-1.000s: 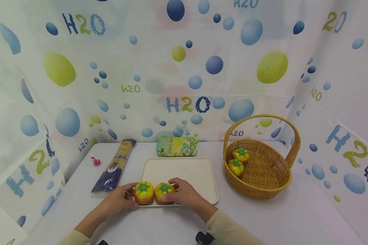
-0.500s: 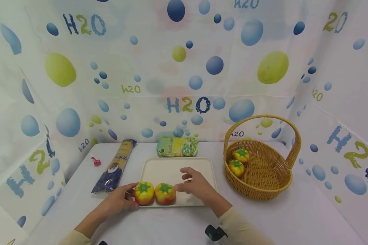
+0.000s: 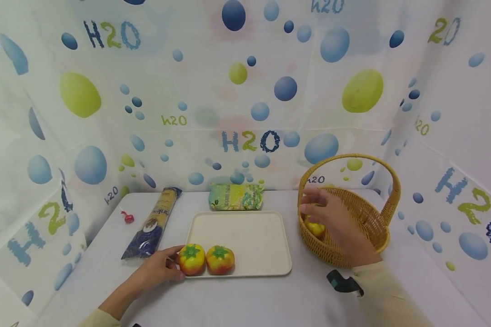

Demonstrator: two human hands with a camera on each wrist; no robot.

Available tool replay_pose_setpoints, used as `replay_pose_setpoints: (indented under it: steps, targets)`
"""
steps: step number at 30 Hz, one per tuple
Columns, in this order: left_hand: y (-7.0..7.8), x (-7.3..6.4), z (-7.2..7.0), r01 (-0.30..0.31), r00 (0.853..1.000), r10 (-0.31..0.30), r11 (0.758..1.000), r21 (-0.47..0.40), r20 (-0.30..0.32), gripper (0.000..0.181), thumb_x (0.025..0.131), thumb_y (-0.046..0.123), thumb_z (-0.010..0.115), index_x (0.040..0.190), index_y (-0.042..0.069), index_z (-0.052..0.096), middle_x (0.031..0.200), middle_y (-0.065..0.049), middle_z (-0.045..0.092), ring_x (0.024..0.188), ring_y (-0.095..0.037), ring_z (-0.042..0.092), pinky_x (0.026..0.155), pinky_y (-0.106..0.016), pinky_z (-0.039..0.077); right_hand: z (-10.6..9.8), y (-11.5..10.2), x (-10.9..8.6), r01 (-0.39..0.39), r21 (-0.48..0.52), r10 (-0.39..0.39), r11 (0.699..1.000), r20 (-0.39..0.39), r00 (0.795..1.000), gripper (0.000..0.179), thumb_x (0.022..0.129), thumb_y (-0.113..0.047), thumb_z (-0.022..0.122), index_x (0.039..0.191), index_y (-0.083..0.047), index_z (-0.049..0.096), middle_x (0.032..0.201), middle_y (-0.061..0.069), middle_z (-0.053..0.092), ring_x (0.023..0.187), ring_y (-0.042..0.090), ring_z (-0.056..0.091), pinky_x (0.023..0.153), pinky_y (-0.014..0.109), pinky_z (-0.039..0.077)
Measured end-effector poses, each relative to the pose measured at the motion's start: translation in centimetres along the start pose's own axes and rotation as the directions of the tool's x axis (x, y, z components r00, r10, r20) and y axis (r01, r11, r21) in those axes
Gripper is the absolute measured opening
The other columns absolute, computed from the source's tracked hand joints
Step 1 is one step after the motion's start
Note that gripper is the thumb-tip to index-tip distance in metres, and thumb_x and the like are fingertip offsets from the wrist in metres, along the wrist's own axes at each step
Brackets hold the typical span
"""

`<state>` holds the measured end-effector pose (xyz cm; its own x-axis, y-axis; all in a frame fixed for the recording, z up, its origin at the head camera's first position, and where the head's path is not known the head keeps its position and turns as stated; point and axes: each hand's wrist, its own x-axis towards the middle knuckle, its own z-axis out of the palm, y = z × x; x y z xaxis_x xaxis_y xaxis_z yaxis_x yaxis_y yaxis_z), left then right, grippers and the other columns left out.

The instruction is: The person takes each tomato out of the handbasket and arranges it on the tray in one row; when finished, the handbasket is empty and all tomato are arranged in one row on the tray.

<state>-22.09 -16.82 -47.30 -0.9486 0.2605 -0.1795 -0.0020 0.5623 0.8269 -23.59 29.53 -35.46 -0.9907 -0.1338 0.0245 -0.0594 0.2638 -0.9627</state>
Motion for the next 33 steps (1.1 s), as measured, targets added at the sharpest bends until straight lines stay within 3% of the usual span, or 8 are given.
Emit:
replay_pose_setpoints:
  steps: [5,12,17,19,24,33]
  targets:
    - [-0.1,0.1,-0.1,-0.024,1.0,0.024,1.0,-0.01,-0.004,0.08,0.073,0.005,0.088,0.144,-0.003,0.053,0.104,-0.007,0.063,0.085,-0.02,0.056,0.071,-0.031,0.049,-4.1,-0.3,1.0,-0.045,0.044,0.048,0.998,-0.061,0.997,0.046,0.098,-0.033,0.068,0.14,-0.023,0.05,0.128,-0.004,0.056,0.112,0.008,0.058,0.09,0.025,0.053]
    - [-0.3,0.3,-0.4,-0.038,0.999,0.038,0.999,0.006,-0.004,0.08,0.073,0.007,0.088,0.144,-0.003,0.053,0.103,-0.007,0.063,0.085,-0.019,0.056,0.071,-0.031,0.049,-7.7,1.4,3.7,-0.105,0.132,0.113,0.986,-0.06,0.992,0.066,0.098,-0.031,0.069,0.153,-0.015,0.035,0.129,-0.005,0.049,0.111,0.004,0.059,0.091,0.022,0.052]
    - [-0.5,0.2,-0.4,-0.033,0.999,0.033,0.999,0.002,0.003,0.081,0.072,0.007,0.089,0.144,-0.003,0.052,0.103,-0.007,0.063,0.083,-0.019,0.057,0.069,-0.031,0.05,-9.6,2.8,5.1,-0.168,0.26,0.186,0.951,-0.044,0.982,0.053,0.097,-0.023,0.071,0.142,-0.021,0.043,0.114,-0.011,0.063,0.103,0.004,0.065,0.089,0.024,0.054]
    - [-0.5,0.2,-0.4,-0.039,0.999,0.039,0.999,-0.003,0.004,0.081,0.072,0.007,0.089,0.144,-0.003,0.052,0.103,-0.007,0.062,0.083,-0.019,0.057,0.068,-0.03,0.05,-10.4,3.5,5.6,-0.188,0.278,0.204,0.942,-0.027,0.979,0.053,0.099,-0.02,0.067,0.145,-0.019,0.041,0.106,-0.012,0.068,0.098,0.005,0.068,0.088,0.026,0.055]
    - [-0.6,0.2,-0.3,-0.033,0.999,0.034,0.999,-0.013,0.005,0.08,0.073,0.006,0.088,0.144,-0.003,0.053,0.103,-0.006,0.062,0.083,-0.019,0.056,0.068,-0.03,0.05,-12.4,5.3,6.9,-0.261,0.162,0.267,0.952,-0.019,0.963,0.067,0.104,-0.02,0.059,0.159,-0.004,0.024,0.1,-0.015,0.068,0.092,0.006,0.069,0.088,0.029,0.056]
    - [-0.9,0.1,0.0,-0.02,1.0,0.02,1.0,-0.017,-0.006,0.081,0.072,0.005,0.089,0.144,-0.003,0.053,0.104,-0.007,0.063,0.084,-0.02,0.057,0.068,-0.03,0.051,-13.3,8.4,7.8,-0.354,0.068,0.355,0.933,0.002,0.935,0.076,0.103,-0.026,0.062,0.16,-0.001,0.02,0.106,-0.015,0.061,0.101,0.006,0.064,0.094,0.032,0.054]
